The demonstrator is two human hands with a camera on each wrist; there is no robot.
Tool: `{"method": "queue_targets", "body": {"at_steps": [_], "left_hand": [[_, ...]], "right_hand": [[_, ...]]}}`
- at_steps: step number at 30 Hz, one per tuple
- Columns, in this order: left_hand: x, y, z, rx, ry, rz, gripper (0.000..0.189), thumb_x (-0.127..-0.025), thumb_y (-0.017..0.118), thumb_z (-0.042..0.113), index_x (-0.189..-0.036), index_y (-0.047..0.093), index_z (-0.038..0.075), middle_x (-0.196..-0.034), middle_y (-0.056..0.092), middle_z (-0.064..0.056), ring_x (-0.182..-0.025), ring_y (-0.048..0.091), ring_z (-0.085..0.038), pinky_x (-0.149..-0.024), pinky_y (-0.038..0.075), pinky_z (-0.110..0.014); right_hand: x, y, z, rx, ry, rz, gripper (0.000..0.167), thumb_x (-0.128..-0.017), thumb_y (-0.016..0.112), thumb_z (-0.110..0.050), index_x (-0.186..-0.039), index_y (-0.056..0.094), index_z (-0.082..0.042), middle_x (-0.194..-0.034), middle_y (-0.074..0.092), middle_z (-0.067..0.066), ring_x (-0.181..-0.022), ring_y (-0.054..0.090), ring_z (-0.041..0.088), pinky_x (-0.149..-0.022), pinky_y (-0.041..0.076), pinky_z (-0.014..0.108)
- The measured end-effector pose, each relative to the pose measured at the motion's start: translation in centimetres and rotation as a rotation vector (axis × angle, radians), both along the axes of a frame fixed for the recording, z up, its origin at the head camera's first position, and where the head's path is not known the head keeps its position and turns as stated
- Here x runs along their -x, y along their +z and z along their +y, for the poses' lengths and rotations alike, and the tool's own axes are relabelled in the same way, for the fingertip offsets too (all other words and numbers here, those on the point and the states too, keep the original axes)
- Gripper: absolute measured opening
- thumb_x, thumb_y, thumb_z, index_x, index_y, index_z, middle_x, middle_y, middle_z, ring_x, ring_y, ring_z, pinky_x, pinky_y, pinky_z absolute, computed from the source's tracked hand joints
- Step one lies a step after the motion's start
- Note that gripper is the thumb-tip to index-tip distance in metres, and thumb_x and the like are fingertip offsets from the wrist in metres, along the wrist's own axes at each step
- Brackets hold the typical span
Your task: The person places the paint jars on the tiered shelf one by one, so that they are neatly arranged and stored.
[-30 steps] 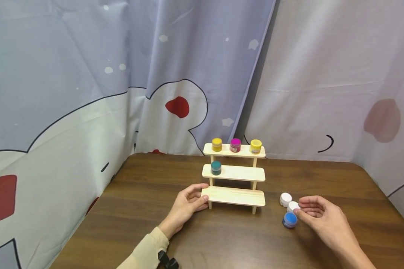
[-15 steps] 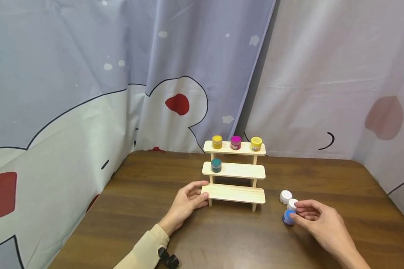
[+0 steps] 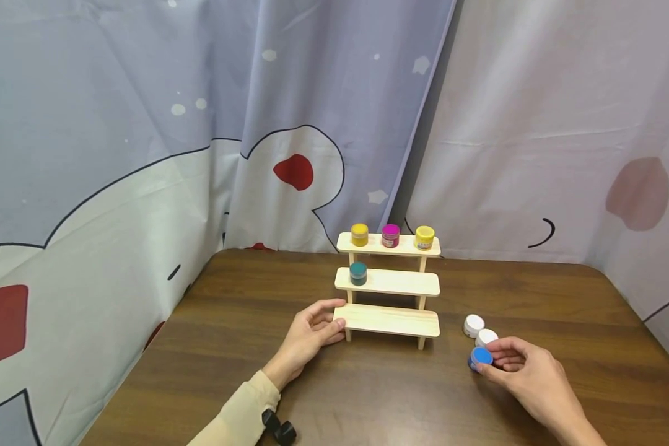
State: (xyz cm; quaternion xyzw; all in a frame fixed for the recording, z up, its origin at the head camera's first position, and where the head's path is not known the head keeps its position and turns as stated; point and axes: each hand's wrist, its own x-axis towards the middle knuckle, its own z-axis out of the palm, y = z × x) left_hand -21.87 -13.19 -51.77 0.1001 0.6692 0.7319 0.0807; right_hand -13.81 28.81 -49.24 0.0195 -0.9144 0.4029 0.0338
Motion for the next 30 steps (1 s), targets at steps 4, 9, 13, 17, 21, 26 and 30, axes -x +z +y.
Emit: {"method": "queue_targets", "body": {"at_steps": [4,9,13,17,21,26,30], "left_hand": [[0.0,-0.02,-0.01,0.002,0.001,-0.002,0.041,-0.106,0.079,0.008,-0.146,0.071,0.01,-0.111,0.076,-0.012,-0.102,0.078,-0.021,-0.097,0.068,-0.043],[0.0,-0.01,0.02,0.0,0.004,-0.004,0.041,-0.106,0.079,0.007,-0.146,0.071,0.009,-0.111,0.076,-0.012,-0.103,0.078,-0.022,-0.097,0.068,-0.043],[0.0,0.01,0.05,-0.003,0.005,-0.006,0.041,-0.106,0.079,0.007,-0.146,0.071,0.009,-0.111,0.076,-0.012,-0.103,0.078,-0.022,-0.097,0.068,-0.043],[0.0,0.04,0.02,-0.003,0.007,-0.005,0.041,-0.105,0.079,0.008,-0.146,0.071,0.01,-0.111,0.076,-0.012,-0.102,0.078,-0.022,-0.097,0.068,-0.043],[-0.01,0.08,-0.04,-0.002,0.007,-0.005,0.041,-0.105,0.08,0.008,-0.145,0.071,0.01,-0.111,0.076,-0.012,-0.102,0.078,-0.022,-0.097,0.068,-0.043],[-0.03,0.04,-0.04,-0.002,0.007,-0.006,0.041,-0.105,0.079,0.008,-0.146,0.071,0.01,-0.111,0.076,-0.012,-0.102,0.078,-0.022,-0.097,0.068,-0.043],[-0.01,-0.05,0.02,-0.002,0.004,-0.007,0.041,-0.105,0.079,0.007,-0.146,0.071,0.01,-0.111,0.076,-0.012,-0.102,0.078,-0.021,-0.097,0.068,-0.043]], "right_hand": [[-0.01,-0.11,-0.02,-0.002,-0.005,-0.006,0.048,-0.093,0.096,-0.031,-0.123,0.075,0.001,-0.11,0.08,0.009,-0.089,0.072,-0.002,-0.074,0.062,0.016],[0.0,-0.13,0.04,-0.021,-0.003,-0.02,0.048,-0.093,0.095,-0.032,-0.122,0.075,0.0,-0.11,0.08,0.009,-0.088,0.072,-0.002,-0.074,0.062,0.017],[0.02,-0.05,0.01,-0.033,-0.006,-0.017,0.047,-0.092,0.096,-0.033,-0.121,0.076,0.0,-0.108,0.081,0.008,-0.087,0.072,-0.002,-0.073,0.063,0.017],[0.05,0.13,-0.12,-0.035,-0.008,-0.013,0.047,-0.092,0.096,-0.033,-0.12,0.077,-0.001,-0.107,0.081,0.007,-0.087,0.073,-0.002,-0.073,0.063,0.018],[0.11,0.33,-0.19,-0.048,-0.009,-0.023,0.049,-0.092,0.096,-0.035,-0.122,0.077,-0.001,-0.109,0.081,0.008,-0.087,0.072,-0.002,-0.073,0.063,0.018],[0.13,0.23,-0.26,-0.067,-0.02,-0.045,0.053,-0.091,0.097,-0.038,-0.124,0.078,-0.001,-0.108,0.082,0.006,-0.087,0.072,-0.003,-0.073,0.062,0.018],[0.08,0.1,-0.36,-0.051,-0.027,-0.05,0.053,-0.09,0.097,-0.037,-0.124,0.078,-0.001,-0.108,0.082,0.006,-0.087,0.073,-0.002,-0.072,0.063,0.018]]}}
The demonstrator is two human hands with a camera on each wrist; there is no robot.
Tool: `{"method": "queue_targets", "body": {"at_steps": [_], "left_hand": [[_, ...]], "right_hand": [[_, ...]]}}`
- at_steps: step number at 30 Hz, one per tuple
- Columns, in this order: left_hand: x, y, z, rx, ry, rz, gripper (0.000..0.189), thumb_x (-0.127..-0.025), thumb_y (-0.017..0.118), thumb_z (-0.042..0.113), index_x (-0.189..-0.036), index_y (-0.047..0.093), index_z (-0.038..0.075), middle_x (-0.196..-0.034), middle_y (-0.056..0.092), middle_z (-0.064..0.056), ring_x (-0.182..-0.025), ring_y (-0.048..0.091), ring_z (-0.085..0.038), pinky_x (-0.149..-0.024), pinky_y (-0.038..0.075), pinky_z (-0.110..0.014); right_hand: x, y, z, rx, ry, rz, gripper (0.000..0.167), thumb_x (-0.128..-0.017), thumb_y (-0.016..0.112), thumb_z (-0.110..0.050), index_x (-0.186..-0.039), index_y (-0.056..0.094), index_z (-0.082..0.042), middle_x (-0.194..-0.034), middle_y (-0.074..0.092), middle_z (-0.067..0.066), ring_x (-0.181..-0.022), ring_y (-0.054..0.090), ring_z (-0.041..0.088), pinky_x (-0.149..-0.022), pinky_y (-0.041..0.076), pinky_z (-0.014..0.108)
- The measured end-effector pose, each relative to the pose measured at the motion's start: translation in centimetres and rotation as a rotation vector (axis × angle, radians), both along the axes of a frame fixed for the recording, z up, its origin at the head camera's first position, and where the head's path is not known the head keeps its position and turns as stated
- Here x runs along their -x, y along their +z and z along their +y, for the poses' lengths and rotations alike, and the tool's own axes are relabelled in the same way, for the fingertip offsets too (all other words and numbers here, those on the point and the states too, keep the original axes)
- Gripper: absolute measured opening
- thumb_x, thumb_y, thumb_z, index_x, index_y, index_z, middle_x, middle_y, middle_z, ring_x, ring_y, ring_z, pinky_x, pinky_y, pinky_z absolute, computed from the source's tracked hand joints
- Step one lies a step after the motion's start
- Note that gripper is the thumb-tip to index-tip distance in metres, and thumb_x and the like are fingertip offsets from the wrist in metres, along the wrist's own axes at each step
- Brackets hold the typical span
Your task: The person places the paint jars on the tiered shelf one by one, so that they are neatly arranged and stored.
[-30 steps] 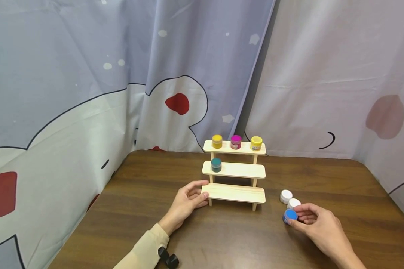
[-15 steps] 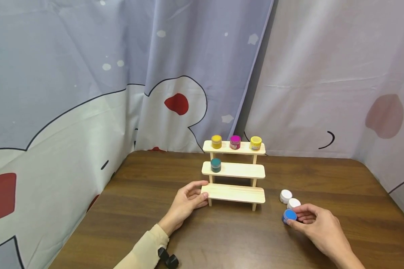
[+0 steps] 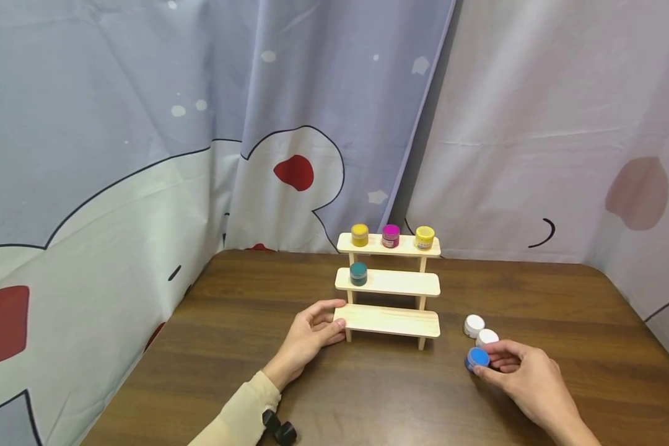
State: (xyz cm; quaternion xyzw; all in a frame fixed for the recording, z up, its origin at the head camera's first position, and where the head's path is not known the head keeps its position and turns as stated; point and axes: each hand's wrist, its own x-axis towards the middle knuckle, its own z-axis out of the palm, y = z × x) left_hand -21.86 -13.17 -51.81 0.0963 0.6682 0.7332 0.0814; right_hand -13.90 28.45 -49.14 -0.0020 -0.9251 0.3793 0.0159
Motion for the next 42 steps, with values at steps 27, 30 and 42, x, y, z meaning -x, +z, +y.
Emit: {"method": "queue_targets", "body": {"at_steps": [27,30,42], "left_hand": [[-0.1,0.1,0.1,-0.035,-0.009,-0.006,0.042,-0.105,0.079,0.005,-0.146,0.07,0.007,-0.108,0.075,-0.01,-0.098,0.077,-0.018,-0.093,0.069,-0.038],[-0.1,0.0,0.1,-0.035,-0.008,-0.006,0.042,-0.105,0.079,0.005,-0.146,0.07,0.007,-0.108,0.075,-0.01,-0.097,0.077,-0.018,-0.093,0.069,-0.038],[-0.1,0.1,0.1,-0.023,-0.007,-0.001,0.041,-0.105,0.079,0.005,-0.145,0.071,0.008,-0.108,0.076,-0.011,-0.1,0.077,-0.02,-0.095,0.069,-0.04]], "right_hand": [[1.8,7.6,1.1,-0.074,0.054,0.123,0.05,-0.1,0.088,-0.041,-0.135,0.075,-0.008,-0.121,0.081,0.011,-0.093,0.07,-0.01,-0.073,0.054,0.011],[2.1,8.3,1.0,-0.08,0.052,0.142,0.049,-0.1,0.088,-0.04,-0.135,0.075,-0.008,-0.119,0.082,0.011,-0.092,0.07,-0.01,-0.073,0.051,0.009],[3.3,10.6,-0.2,-0.07,0.035,0.119,0.054,-0.099,0.086,-0.052,-0.136,0.074,-0.014,-0.118,0.082,0.005,-0.094,0.071,-0.008,-0.075,0.049,0.011]]}}
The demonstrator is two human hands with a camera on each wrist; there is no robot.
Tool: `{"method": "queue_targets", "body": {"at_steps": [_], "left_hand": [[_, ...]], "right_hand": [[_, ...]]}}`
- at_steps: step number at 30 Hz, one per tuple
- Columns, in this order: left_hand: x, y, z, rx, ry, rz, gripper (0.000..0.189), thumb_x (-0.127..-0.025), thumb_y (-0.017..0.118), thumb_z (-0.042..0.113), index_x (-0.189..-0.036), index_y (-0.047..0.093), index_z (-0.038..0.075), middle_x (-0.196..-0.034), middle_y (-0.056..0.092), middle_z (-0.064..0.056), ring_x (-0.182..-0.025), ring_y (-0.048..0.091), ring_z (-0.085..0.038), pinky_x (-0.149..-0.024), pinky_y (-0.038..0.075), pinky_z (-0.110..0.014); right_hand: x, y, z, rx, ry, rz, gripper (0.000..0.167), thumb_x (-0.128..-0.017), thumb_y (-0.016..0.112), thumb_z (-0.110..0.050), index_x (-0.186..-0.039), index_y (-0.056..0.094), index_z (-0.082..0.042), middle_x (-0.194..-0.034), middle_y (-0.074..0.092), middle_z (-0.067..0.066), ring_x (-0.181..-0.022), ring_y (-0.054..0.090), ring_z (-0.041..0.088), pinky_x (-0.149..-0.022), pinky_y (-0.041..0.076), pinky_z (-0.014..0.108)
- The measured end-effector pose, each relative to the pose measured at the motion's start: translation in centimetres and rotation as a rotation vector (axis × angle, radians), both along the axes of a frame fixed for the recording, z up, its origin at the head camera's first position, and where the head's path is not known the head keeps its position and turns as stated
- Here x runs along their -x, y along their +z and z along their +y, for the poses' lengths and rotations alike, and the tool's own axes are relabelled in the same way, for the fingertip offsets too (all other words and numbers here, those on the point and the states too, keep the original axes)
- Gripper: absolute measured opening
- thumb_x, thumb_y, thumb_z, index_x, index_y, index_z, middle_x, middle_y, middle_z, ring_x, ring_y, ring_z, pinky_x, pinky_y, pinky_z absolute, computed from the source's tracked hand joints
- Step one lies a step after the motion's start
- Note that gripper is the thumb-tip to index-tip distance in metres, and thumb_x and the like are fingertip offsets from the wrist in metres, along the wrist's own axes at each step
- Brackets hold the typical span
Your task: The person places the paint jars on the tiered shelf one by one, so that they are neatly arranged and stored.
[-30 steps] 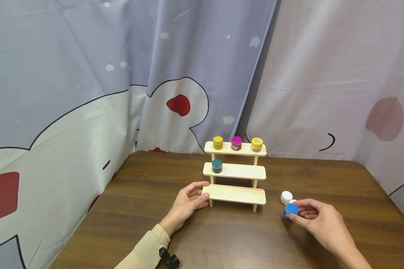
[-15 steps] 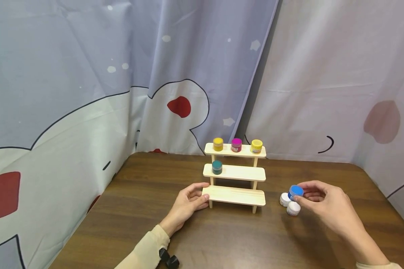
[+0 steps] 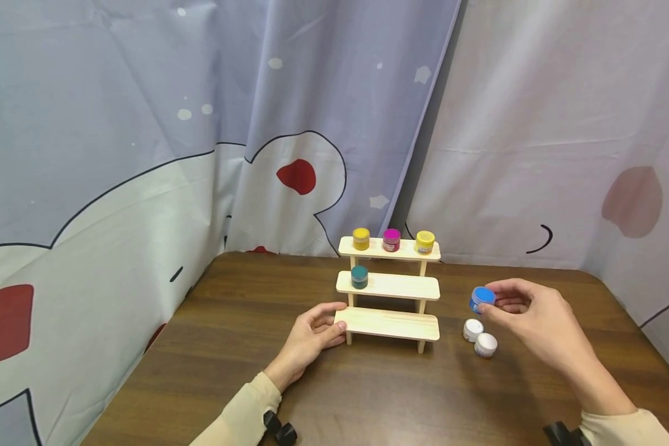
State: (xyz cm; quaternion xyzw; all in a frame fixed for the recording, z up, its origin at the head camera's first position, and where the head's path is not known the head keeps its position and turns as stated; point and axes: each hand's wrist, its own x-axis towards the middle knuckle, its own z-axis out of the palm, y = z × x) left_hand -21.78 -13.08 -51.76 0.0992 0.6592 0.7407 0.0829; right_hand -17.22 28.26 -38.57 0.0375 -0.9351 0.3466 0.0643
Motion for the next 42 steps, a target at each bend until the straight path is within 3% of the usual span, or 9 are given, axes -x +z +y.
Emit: {"method": "queue_targets", "body": {"at_steps": [10,29,42], "left_hand": [[-0.1,0.1,-0.1,0.002,-0.01,0.01,0.043,-0.106,0.078,0.007,-0.147,0.069,0.006,-0.111,0.076,-0.014,-0.101,0.077,-0.019,-0.098,0.068,-0.043],[0.0,0.1,-0.1,0.003,-0.006,0.005,0.042,-0.105,0.079,0.007,-0.147,0.07,0.007,-0.112,0.076,-0.013,-0.103,0.077,-0.022,-0.097,0.068,-0.043],[-0.1,0.2,-0.1,0.002,-0.005,0.015,0.041,-0.106,0.078,0.006,-0.146,0.07,0.006,-0.112,0.076,-0.015,-0.104,0.078,-0.024,-0.097,0.068,-0.043]], "right_hand": [[0.9,1.3,-1.9,0.042,0.055,0.072,0.047,-0.099,0.088,-0.045,-0.131,0.077,-0.013,-0.113,0.083,0.006,-0.093,0.074,-0.003,-0.078,0.051,0.009],[2.9,2.5,-7.5,0.144,0.133,0.077,0.046,-0.099,0.088,-0.043,-0.13,0.077,-0.01,-0.116,0.081,0.009,-0.095,0.077,0.006,-0.08,0.06,0.014],[4.3,1.7,-10.4,0.222,0.154,0.036,0.051,-0.098,0.091,-0.035,-0.135,0.075,-0.004,-0.121,0.079,0.013,-0.098,0.076,0.01,-0.082,0.063,0.016]]}}
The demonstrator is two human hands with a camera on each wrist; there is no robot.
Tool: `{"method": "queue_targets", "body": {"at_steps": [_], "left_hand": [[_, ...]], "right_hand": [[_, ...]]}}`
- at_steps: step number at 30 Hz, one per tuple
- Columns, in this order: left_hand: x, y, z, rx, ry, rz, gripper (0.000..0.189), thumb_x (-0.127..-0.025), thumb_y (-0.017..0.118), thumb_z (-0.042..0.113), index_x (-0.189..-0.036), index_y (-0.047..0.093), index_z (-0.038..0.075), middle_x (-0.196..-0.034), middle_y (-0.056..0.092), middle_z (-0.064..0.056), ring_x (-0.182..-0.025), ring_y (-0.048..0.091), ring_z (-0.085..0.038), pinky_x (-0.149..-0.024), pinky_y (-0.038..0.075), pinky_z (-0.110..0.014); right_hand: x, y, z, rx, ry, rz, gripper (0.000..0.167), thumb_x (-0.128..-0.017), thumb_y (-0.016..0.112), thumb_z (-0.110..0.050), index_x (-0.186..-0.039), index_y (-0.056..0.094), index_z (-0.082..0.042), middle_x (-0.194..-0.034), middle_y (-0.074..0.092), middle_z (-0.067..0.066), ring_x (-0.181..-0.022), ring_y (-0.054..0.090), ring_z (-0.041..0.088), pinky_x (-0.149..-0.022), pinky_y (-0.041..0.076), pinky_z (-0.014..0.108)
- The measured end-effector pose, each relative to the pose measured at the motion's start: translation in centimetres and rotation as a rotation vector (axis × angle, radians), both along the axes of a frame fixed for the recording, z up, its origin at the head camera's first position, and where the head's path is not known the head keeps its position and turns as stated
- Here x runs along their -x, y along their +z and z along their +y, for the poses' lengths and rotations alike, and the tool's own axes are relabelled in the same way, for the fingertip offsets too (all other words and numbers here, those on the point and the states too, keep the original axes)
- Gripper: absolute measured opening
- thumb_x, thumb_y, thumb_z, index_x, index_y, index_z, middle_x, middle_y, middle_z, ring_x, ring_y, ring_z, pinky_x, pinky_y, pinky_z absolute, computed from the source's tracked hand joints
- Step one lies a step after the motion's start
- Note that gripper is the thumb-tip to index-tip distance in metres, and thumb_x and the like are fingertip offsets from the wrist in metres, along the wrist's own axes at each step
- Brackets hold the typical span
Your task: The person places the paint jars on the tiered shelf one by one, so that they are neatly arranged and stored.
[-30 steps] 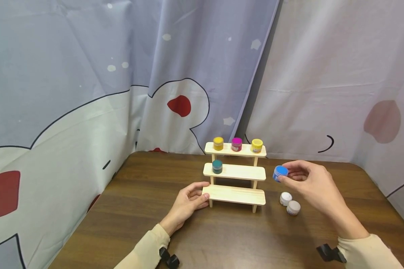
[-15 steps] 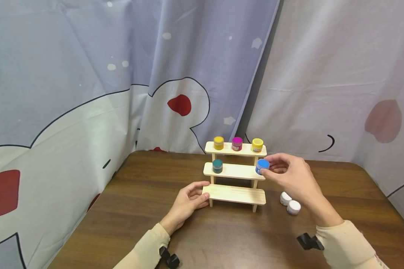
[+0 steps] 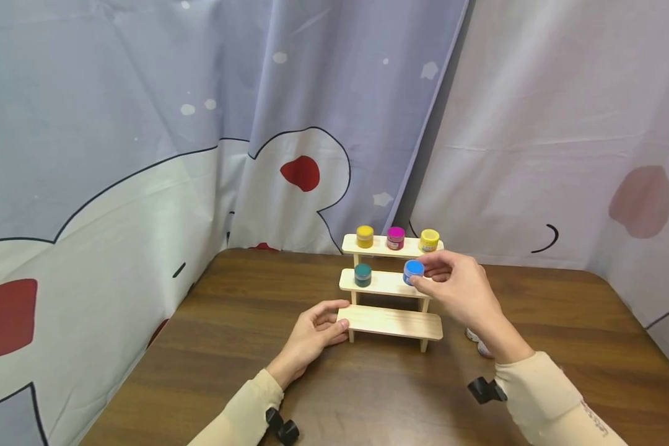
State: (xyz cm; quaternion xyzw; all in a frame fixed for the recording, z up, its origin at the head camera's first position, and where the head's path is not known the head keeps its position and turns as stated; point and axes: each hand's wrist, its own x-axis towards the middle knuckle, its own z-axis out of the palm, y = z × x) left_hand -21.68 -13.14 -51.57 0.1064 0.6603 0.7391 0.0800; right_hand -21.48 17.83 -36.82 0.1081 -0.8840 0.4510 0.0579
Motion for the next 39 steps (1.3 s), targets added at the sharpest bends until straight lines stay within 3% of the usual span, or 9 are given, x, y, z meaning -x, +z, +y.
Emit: {"method": "queue_targets", "body": {"at_steps": [21,39], "left_hand": [[0.1,-0.1,0.1,0.002,0.007,-0.01,0.041,-0.105,0.078,0.004,-0.145,0.072,0.009,-0.111,0.076,-0.013,-0.104,0.077,-0.023,-0.096,0.068,-0.042],[0.2,-0.1,0.1,0.015,0.016,-0.007,0.039,-0.105,0.079,0.005,-0.143,0.073,0.011,-0.11,0.076,-0.012,-0.103,0.077,-0.023,-0.095,0.069,-0.041]], "right_hand": [[2.1,-1.8,-2.7,-0.014,-0.003,0.035,0.043,-0.097,0.092,-0.026,-0.131,0.079,-0.002,-0.113,0.081,0.013,-0.096,0.076,0.017,-0.077,0.061,0.013],[2.7,-3.3,-3.6,-0.063,-0.044,0.04,0.042,-0.097,0.092,-0.025,-0.131,0.079,-0.004,-0.114,0.082,0.012,-0.101,0.079,0.024,-0.078,0.06,0.012]]}}
